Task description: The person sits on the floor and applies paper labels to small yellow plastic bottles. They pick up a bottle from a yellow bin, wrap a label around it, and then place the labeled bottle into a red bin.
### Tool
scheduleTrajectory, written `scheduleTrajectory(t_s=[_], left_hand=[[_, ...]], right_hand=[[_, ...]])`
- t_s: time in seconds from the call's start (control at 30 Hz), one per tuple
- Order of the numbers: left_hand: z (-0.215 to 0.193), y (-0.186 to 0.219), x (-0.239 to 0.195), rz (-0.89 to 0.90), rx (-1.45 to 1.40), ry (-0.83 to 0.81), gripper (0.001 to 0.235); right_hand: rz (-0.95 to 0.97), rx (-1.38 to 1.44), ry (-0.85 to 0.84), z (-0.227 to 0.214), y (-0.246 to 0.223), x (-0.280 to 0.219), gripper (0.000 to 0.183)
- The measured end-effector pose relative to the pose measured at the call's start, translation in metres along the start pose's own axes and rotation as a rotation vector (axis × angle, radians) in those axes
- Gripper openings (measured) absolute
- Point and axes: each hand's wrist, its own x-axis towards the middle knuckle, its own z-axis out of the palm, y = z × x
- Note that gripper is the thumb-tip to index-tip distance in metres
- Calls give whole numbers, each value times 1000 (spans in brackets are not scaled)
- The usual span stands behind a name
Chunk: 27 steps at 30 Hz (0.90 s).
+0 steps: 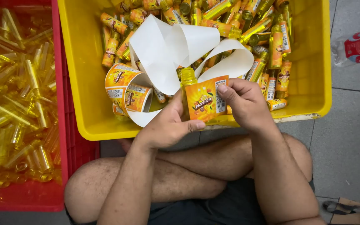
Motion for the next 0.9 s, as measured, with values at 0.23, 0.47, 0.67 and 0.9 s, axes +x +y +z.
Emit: scheduleTrajectory(t_s=[0.23, 0.47, 0.67, 0.9], left_hand=[[-4, -6, 2, -53, 10, 127, 63], [5, 7, 6, 98, 12, 71, 75], [-1, -3, 0, 90, -45, 60, 45], [2, 0, 7, 154, -102, 119, 67]], right_hand=[[1, -14, -102, 19, -31, 1, 28], [-28, 1, -68, 12, -17, 4, 25], [-19, 81, 33, 7, -6, 5, 23], [-60, 168, 25, 4, 5, 5, 23]])
